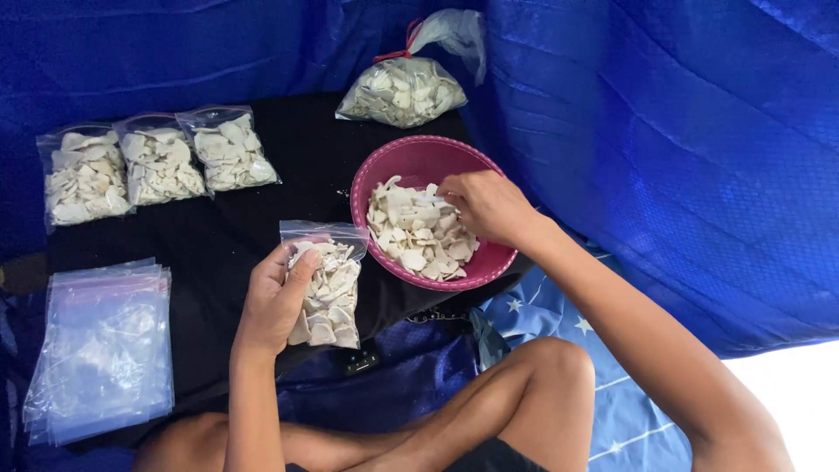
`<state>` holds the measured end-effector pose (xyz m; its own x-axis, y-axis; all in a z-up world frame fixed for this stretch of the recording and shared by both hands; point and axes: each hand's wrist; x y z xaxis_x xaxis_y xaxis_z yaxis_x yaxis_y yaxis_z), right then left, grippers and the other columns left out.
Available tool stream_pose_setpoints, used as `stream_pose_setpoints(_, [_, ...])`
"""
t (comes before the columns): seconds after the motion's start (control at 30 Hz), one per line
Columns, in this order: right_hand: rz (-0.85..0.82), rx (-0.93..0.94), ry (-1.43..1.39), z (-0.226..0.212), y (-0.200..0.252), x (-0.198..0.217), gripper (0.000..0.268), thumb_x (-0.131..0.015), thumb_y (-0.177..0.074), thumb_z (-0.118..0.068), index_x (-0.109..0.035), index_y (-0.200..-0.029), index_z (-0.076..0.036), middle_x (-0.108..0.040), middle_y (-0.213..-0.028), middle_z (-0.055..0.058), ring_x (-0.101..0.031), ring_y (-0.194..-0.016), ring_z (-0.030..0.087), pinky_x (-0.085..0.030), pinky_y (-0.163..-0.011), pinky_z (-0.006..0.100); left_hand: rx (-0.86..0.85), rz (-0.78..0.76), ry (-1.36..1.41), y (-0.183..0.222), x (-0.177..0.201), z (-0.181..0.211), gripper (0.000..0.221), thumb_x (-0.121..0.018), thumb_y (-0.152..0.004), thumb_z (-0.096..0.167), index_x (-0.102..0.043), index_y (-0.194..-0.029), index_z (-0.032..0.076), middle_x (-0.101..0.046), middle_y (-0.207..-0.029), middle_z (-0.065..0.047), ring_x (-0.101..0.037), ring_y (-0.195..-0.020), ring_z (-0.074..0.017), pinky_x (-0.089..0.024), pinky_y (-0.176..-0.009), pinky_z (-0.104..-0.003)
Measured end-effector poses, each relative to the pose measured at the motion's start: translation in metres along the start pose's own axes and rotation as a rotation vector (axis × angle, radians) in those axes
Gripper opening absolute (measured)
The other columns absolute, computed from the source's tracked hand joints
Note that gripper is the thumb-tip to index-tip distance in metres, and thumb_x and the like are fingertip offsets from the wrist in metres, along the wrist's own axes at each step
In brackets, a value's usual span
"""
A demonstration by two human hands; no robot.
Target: A person is manually packing small white food items from a bowl into plastic bags using a spoon.
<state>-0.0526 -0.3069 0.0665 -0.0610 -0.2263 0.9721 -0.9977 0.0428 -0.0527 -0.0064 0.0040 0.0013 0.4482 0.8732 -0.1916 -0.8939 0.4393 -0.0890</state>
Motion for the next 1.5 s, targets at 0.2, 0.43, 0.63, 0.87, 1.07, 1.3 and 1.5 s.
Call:
stream_pose_setpoints(0.2, [-0.221, -0.117, -0.035, -0.026, 0.026, 0.061, 0.024, -0.053, -0.097, -0.016, -0.073, -0.107, -0.007, -0.075, -0.101, 0.026, -0.066, -0.104, 0.053, -0.051, -0.089, 0.065, 0.003, -0.011, -0.014, 0.000, 0.001, 0.002, 0.025, -0.063, -0.098, 0.019, -0.071, -0.113, 0.001, -0.072, -0.080, -0.009, -0.066, -0.078, -0.0122, -0.060, -0.074, -0.033])
stream_pose_setpoints(0.43, [-0.285, -0.136, 0.774, 0.010, 0.026, 0.031, 0.015, -0.066, -0.087, -0.029, -0.077, -0.091, -0.037, -0.075, -0.081, -0.005, -0.074, -0.088, 0.025, -0.051, -0.080, 0.045, 0.013, -0.002, -0.008, 0.000, 0.000, 0.005, 0.023, -0.063, -0.099, 0.018, -0.071, -0.109, 0.000, -0.072, -0.078, -0.011, -0.062, -0.075, -0.0126, -0.059, -0.074, -0.034])
stream_pose_setpoints(0.63, [-0.443, -0.239, 0.045, -0.031, 0.025, 0.001, 0.025, -0.055, -0.095, -0.029, -0.075, -0.108, -0.021, -0.078, -0.104, 0.016, -0.070, -0.111, 0.040, -0.055, -0.093, 0.054, 0.006, 0.004, -0.006, 0.002, -0.001, 0.007, 0.024, -0.063, -0.098, 0.021, -0.071, -0.109, 0.001, -0.071, -0.078, -0.009, -0.061, -0.074, -0.0119, -0.059, -0.074, -0.034])
stream_pose_setpoints(0.87, [-0.283, -0.257, -0.309, -0.050, 0.036, 0.030, 0.028, -0.049, -0.100, -0.024, -0.072, -0.106, -0.009, -0.074, -0.103, 0.028, -0.066, -0.110, 0.051, -0.052, -0.093, 0.058, 0.001, -0.003, -0.004, 0.003, -0.001, 0.009, 0.024, -0.063, -0.099, 0.021, -0.071, -0.108, 0.001, -0.071, -0.079, -0.008, -0.063, -0.075, -0.0113, -0.059, -0.075, -0.033])
stream_pose_setpoints(1.07, [-0.218, -0.282, -0.080, -0.017, 0.031, 0.055, 0.026, -0.052, -0.099, -0.025, -0.073, -0.102, -0.011, -0.075, -0.096, 0.023, -0.070, -0.103, 0.046, -0.053, -0.089, 0.055, 0.007, -0.007, -0.018, 0.002, 0.000, 0.006, 0.023, -0.062, -0.099, 0.021, -0.070, -0.107, 0.001, -0.072, -0.080, -0.009, -0.063, -0.076, -0.0122, -0.059, -0.076, -0.034])
stream_pose_setpoints(1.3, [0.251, 0.056, 0.616, 0.034, -0.001, -0.015, 0.013, -0.062, -0.085, -0.015, -0.073, -0.090, -0.019, -0.069, -0.077, 0.004, -0.070, -0.073, 0.029, -0.049, -0.060, 0.041, 0.001, 0.002, -0.045, 0.003, 0.000, 0.002, 0.029, -0.061, -0.099, 0.022, -0.071, -0.116, 0.001, -0.073, -0.089, -0.010, -0.062, -0.086, -0.0122, -0.057, -0.083, -0.035])
stream_pose_setpoints(1.5, [-0.138, -0.066, -0.187, -0.007, 0.010, -0.023, 0.014, -0.057, -0.091, -0.018, -0.067, -0.088, -0.009, -0.074, -0.086, 0.019, -0.071, -0.091, 0.046, -0.055, -0.075, 0.055, 0.001, 0.012, -0.052, 0.002, 0.000, 0.002, 0.028, -0.062, -0.099, 0.022, -0.071, -0.115, 0.001, -0.073, -0.088, -0.010, -0.063, -0.085, -0.0132, -0.058, -0.083, -0.036])
Point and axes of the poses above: each hand's wrist, its own y-axis away from the middle knuckle, its own x-axis out of the back of the hand, z = x × y
